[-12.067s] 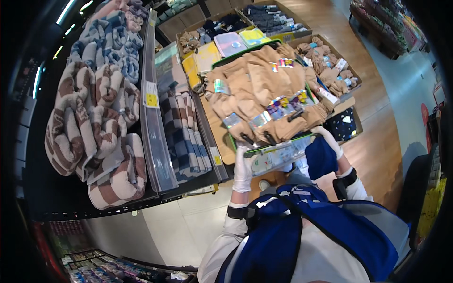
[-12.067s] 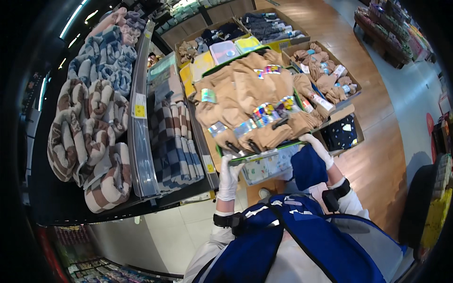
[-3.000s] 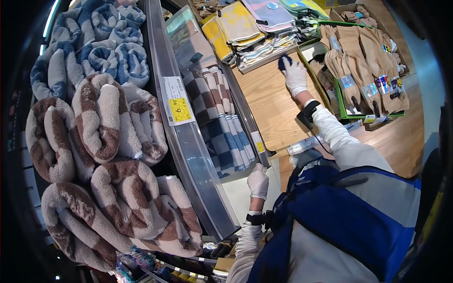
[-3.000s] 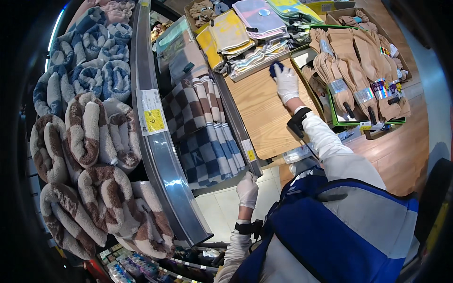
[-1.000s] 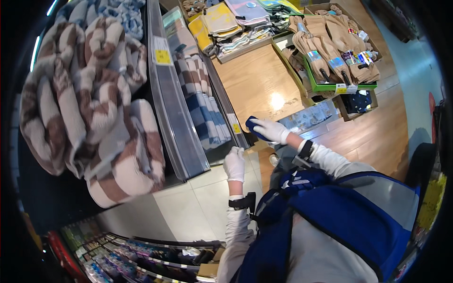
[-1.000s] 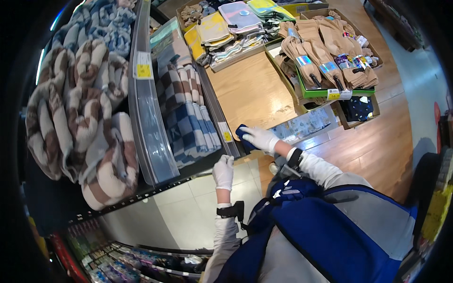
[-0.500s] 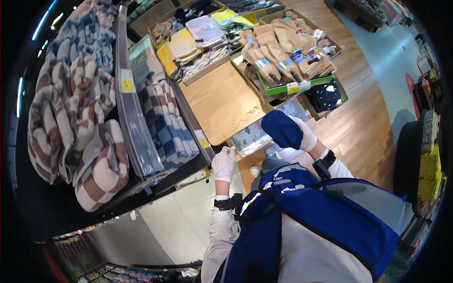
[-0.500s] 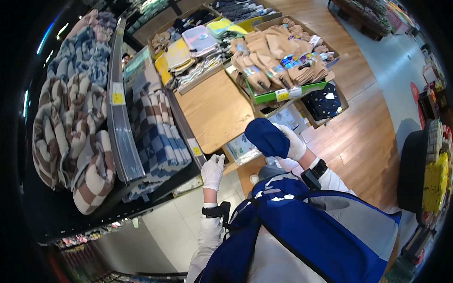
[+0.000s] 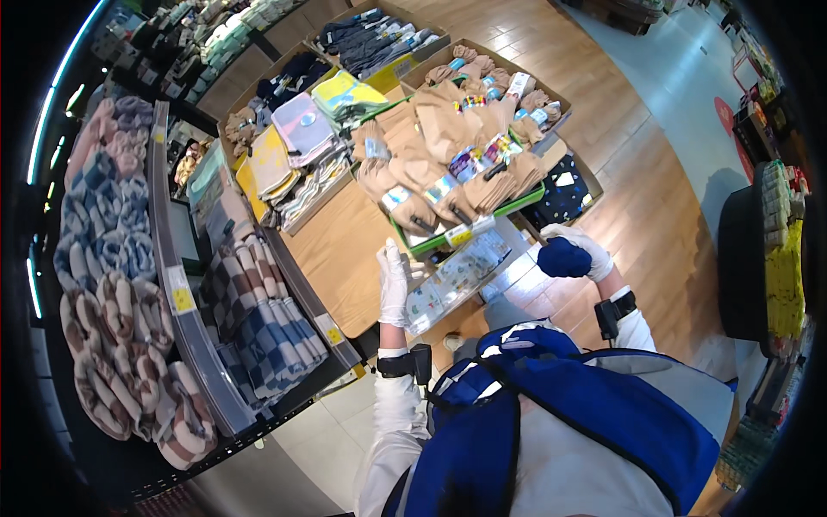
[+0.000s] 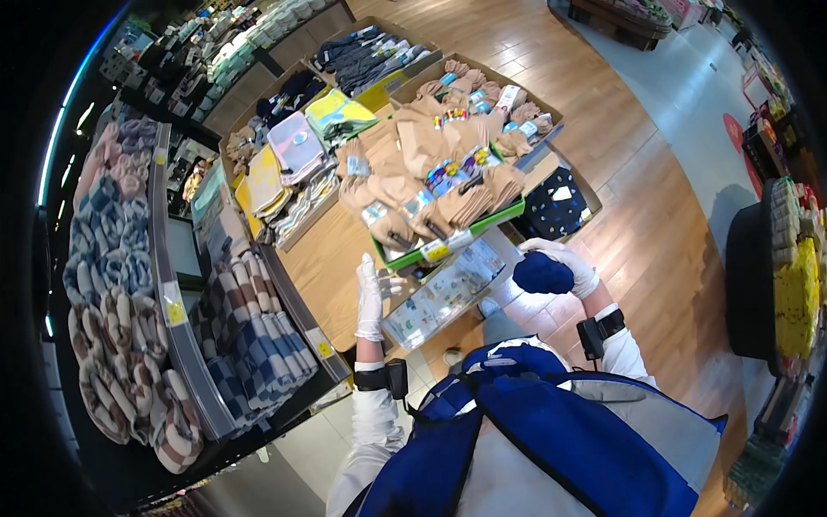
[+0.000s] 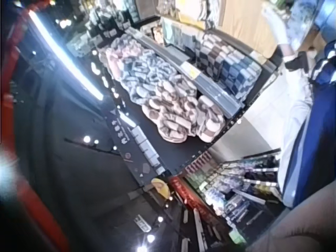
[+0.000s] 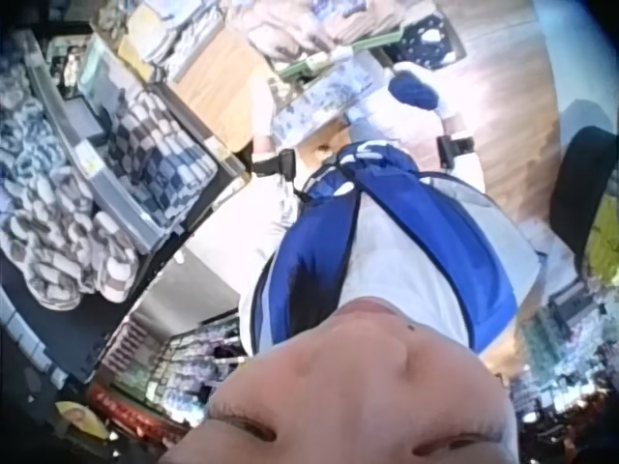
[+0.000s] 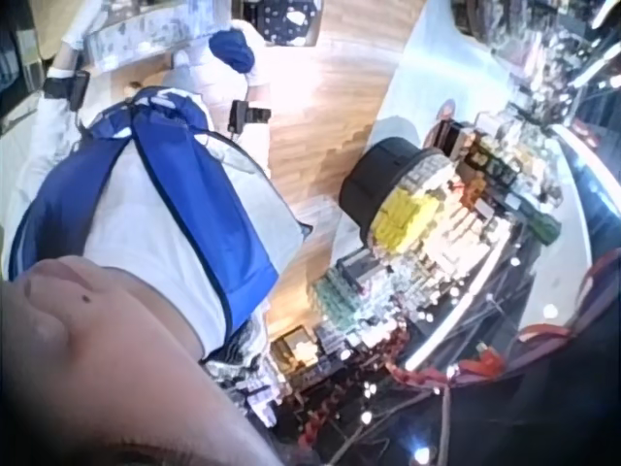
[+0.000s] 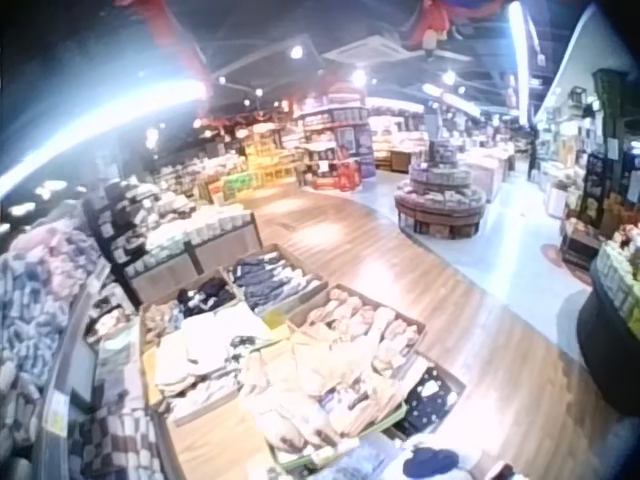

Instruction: The recorder is organizing boxes of socks on a shelf and then proceeds to wipe down or adjust packaging on a hygiene product display.

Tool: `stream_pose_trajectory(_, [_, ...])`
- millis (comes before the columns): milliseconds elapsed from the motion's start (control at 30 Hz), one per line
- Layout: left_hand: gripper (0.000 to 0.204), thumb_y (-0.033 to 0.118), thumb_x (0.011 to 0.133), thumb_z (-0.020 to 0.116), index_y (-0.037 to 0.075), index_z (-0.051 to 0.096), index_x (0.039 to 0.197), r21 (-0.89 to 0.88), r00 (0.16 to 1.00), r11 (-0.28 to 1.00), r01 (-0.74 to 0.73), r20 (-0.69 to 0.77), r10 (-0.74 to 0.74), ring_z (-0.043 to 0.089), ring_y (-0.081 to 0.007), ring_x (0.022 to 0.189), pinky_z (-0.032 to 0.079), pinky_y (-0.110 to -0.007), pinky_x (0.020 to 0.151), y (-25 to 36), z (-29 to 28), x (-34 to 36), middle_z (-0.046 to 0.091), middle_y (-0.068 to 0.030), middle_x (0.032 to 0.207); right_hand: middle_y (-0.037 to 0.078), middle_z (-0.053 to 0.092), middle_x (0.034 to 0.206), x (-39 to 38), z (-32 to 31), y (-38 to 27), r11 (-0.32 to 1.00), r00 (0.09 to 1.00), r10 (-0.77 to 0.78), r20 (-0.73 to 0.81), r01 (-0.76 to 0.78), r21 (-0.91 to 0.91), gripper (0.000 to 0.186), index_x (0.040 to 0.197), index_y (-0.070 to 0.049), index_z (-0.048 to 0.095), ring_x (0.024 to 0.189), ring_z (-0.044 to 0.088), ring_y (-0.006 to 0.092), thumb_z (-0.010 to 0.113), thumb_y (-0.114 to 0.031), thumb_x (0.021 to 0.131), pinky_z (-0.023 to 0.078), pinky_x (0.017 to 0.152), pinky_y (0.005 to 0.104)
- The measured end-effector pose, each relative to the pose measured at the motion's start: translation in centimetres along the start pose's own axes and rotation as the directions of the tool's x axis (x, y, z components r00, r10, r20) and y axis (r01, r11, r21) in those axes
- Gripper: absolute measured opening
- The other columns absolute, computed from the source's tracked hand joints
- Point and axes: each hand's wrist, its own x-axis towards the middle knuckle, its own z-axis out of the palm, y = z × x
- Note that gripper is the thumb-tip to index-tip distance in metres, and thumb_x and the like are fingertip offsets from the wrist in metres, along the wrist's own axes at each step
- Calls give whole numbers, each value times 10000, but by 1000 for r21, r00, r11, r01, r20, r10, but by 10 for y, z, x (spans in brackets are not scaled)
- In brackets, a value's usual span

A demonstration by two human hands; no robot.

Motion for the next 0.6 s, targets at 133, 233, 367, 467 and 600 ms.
stream_pose_trajectory(133, [520,484,807,432,20,370,1033,-94,968,975,202,170,-184,569,-160,640,471,-247,555,-10,20,12,538,-119,873,58,574,898,20,-55,7,982,984,173,42,-169,-86,283,922,19,569,844,529,138,457,-218,816,395,796,236])
stream_pose_trajectory(233, [523,479,811,416,44,439,1102,-110,995,991,80,67,-72,567,-184,805,474,-277,640,-17,32,12,542,-103,959,40,580,884,44,-63,2,986,988,128,82,-118,-114,301,920,13,578,807,526,109,438,-242,844,398,783,233])
stream_pose_trajectory(367, [385,394,800,467,23,491,898,-298,990,945,136,62,-123,569,-193,723,479,-287,605,-31,31,24,549,-110,835,-15,561,767,72,-72,4,920,913,383,141,-390,27,342,857,-16,593,727,489,58,436,-320,857,409,691,217])
stream_pose_trajectory(467, [336,353,807,452,29,495,885,-349,989,927,139,89,-115,568,-179,704,476,-279,590,-42,27,38,554,-96,820,-32,539,717,88,-59,-6,928,920,368,131,-372,9,270,807,-31,582,677,477,45,487,-282,828,408,637,203])
stream_pose_trajectory(600, [295,332,828,401,74,520,907,-271,998,962,47,-25,-56,547,-145,746,445,-284,654,-31,34,25,561,-28,826,7,581,778,87,-56,-15,895,878,414,242,-440,66,234,863,-38,581,750,542,82,466,-239,836,438,677,224])
